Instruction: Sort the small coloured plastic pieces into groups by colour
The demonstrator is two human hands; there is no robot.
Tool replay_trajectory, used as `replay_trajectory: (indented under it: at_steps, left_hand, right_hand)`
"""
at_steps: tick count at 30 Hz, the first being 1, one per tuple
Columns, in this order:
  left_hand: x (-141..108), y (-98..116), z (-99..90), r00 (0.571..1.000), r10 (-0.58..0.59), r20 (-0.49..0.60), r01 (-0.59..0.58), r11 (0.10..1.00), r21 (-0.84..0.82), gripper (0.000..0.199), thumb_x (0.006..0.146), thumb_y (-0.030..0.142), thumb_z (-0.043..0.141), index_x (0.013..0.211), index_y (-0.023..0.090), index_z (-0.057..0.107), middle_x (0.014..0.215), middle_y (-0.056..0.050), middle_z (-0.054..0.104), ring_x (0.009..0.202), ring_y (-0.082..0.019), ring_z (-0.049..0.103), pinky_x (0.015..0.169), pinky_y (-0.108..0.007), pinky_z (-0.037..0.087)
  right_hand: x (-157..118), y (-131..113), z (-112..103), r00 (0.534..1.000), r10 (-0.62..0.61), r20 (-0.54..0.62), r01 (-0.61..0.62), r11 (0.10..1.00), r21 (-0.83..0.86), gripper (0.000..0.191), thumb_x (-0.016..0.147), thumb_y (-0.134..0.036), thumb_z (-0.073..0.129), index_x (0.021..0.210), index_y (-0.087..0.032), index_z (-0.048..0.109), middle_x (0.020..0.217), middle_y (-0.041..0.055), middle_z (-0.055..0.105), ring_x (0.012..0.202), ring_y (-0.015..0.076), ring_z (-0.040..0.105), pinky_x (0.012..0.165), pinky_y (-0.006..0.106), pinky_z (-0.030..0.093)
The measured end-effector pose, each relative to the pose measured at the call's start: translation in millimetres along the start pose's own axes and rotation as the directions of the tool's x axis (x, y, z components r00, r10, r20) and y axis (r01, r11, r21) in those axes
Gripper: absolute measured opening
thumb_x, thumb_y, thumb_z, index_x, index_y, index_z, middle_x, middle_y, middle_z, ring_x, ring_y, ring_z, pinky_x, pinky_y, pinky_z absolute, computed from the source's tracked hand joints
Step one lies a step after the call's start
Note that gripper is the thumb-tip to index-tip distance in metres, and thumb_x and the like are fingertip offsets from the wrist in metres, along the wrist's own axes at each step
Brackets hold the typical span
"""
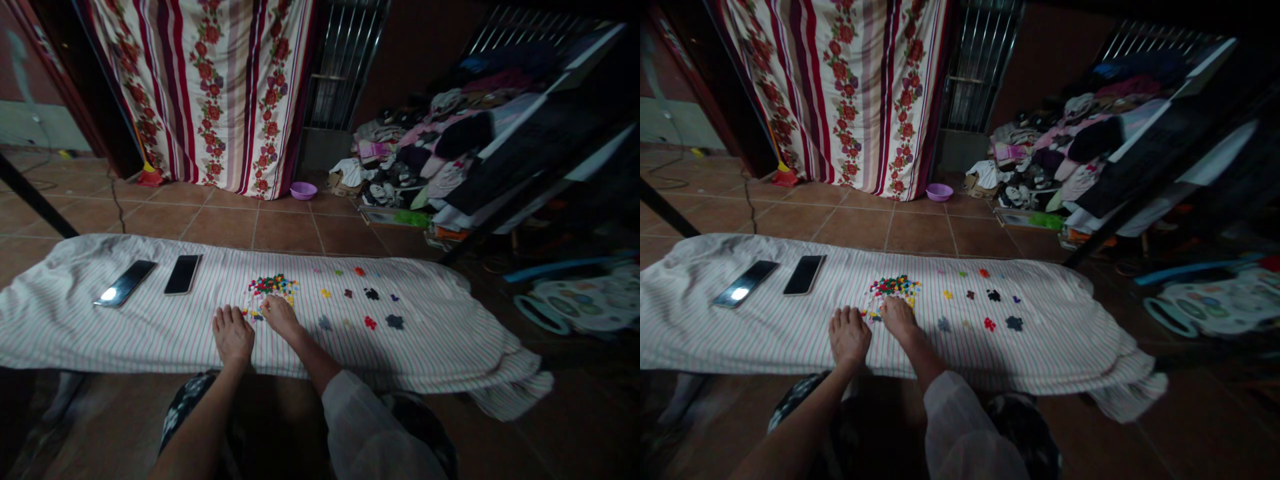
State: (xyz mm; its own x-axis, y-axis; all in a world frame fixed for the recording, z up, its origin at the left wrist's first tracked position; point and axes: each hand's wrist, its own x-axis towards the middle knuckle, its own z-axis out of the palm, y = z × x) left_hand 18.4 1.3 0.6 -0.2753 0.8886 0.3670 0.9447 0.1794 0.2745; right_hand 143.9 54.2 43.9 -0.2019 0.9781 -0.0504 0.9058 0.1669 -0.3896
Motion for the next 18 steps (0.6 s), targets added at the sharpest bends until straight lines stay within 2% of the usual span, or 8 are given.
replay_trajectory:
  at_steps: [6, 10, 18]
  left_hand:
    - [0.3, 0.4, -1.3, 1.000, 0.006, -0.010, -0.006, 1.000, -0.007, 0.041, 0.090, 0.019, 0.039, 0.120, 0.006, 0.064, 0.132, -0.022, 0.061, 0.134, -0.035, 0.047, 0.111, -0.051, 0.036]
    - [0.5, 0.4, -2.8, 1.000, 0.010, -0.018, -0.010, 1.000, -0.008, 0.040, 0.090, 0.020, 0.039, 0.119, 0.006, 0.064, 0.130, -0.021, 0.062, 0.133, -0.034, 0.048, 0.110, -0.050, 0.037]
    - [0.6, 1.3, -7.1, 1.000, 0.018, -0.005, -0.018, 1.000, -0.003, 0.040, 0.090, 0.021, 0.038, 0.116, 0.006, 0.064, 0.129, -0.021, 0.063, 0.133, -0.035, 0.048, 0.108, -0.049, 0.038]
  right_hand:
    - [-2.5, 13.8, 10.7, 0.995, 0.016, -0.094, -0.003, 0.990, 0.142, 0.011, 0.089, -0.018, 0.056, 0.092, -0.019, 0.067, 0.094, 0.0050, 0.072, 0.089, 0.0156, 0.064, 0.077, 0.023, 0.042]
    - [-10.8, 24.0, 13.5, 0.989, 0.014, -0.146, 0.020, 0.973, 0.230, 0.021, 0.088, -0.018, 0.056, 0.105, -0.021, 0.067, 0.097, 0.0028, 0.072, 0.086, 0.0140, 0.064, 0.075, 0.022, 0.043]
    - [-32.7, 30.5, 2.1, 0.985, 0.050, -0.165, -0.012, 0.975, 0.224, 0.022, 0.089, -0.021, 0.057, 0.105, -0.024, 0.072, 0.104, 0.0033, 0.071, 0.094, 0.0143, 0.064, 0.082, 0.022, 0.046]
